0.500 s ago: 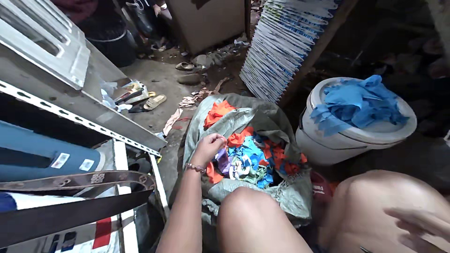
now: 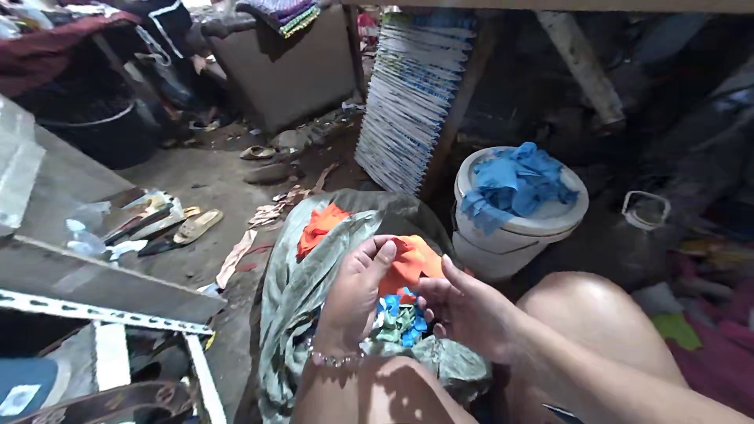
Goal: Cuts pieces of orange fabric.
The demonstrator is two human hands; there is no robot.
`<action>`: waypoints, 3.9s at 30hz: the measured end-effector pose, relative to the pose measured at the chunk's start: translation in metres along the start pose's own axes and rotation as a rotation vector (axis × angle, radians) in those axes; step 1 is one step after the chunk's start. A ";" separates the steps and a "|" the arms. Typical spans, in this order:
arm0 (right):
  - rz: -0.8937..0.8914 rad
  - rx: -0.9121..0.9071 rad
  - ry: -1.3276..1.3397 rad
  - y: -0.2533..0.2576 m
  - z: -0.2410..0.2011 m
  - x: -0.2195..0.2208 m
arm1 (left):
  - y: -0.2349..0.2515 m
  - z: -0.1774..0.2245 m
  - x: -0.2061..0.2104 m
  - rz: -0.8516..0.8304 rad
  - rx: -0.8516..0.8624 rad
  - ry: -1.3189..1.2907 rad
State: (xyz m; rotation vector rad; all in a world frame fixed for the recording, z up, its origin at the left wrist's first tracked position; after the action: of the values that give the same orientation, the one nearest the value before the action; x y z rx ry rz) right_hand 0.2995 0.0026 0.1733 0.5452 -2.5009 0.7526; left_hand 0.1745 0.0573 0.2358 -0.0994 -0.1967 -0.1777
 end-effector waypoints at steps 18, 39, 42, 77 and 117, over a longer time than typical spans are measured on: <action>0.424 -0.088 0.252 0.013 -0.056 -0.023 | -0.047 -0.079 0.024 -0.224 -0.077 0.020; 0.484 -0.436 0.449 0.005 -0.161 -0.048 | -0.050 -0.120 -0.151 0.210 -0.362 0.631; 0.388 -0.440 0.285 -0.005 -0.158 -0.025 | -0.061 -0.129 -0.164 0.542 -0.335 0.148; 0.162 -0.204 -0.304 -0.005 -0.005 0.001 | -0.072 -0.092 0.010 0.464 -0.213 -0.601; 0.078 -0.589 -0.289 -0.030 -0.033 -0.003 | -0.074 -0.088 0.020 0.095 -0.045 -0.208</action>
State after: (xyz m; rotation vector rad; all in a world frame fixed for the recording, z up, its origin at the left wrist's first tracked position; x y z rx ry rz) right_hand 0.3274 -0.0001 0.2087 0.3578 -2.8381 -0.0677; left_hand 0.1964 -0.0288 0.1601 -0.1721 -0.3943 -0.0766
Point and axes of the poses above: each hand's wrist, its own y-axis towards the middle knuckle, its own x-axis out of the palm, z = x × y, the point moved 9 cm from there along y, towards the middle knuckle, and after that the axes turned 1 degree about x, right-handed, at the moved point
